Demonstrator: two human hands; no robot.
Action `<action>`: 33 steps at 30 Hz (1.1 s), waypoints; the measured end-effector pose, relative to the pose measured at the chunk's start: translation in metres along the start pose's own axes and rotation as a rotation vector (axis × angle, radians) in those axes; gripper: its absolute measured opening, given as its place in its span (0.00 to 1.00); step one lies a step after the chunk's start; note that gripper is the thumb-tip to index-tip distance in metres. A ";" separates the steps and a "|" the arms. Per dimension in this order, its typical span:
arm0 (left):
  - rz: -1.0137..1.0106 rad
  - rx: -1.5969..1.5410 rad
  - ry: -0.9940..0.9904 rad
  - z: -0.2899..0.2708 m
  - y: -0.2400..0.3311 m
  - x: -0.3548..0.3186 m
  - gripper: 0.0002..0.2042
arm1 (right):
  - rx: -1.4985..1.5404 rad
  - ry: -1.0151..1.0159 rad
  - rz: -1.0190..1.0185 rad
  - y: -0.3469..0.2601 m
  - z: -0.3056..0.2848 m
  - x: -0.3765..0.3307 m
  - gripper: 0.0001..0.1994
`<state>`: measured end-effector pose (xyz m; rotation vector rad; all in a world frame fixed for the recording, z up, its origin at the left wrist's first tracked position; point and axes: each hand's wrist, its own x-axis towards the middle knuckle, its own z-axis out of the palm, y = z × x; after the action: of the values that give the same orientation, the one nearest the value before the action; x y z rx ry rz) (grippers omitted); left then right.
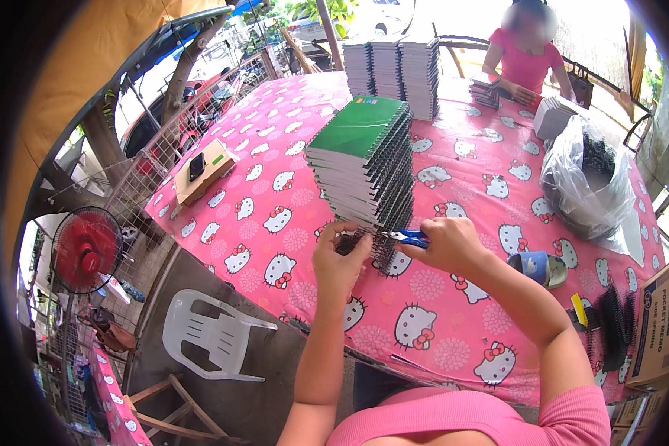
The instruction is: The person assembles small green booklets by hand using a stapler and shears. The person staples the spine of individual booklets, trims excess material with shears, and stacks the completed booklets into a pile on the table.
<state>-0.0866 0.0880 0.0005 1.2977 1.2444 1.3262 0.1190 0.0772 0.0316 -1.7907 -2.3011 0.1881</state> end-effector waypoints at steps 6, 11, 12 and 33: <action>-0.148 -0.142 0.029 0.008 0.007 -0.005 0.21 | -0.131 0.606 -0.325 0.027 0.021 -0.001 0.27; -0.051 -0.064 0.010 0.008 0.003 -0.004 0.21 | 0.040 0.045 -0.021 0.007 0.009 0.004 0.30; -0.042 -0.062 0.011 0.005 0.000 -0.003 0.22 | 0.027 0.027 -0.006 0.006 0.008 0.001 0.30; -0.238 -0.223 -0.016 0.012 -0.019 -0.002 0.22 | -0.022 0.282 -0.161 0.016 0.035 0.007 0.29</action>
<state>-0.0760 0.0893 -0.0195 0.9703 1.1633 1.2413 0.1234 0.0891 -0.0052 -1.5200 -2.2348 -0.1097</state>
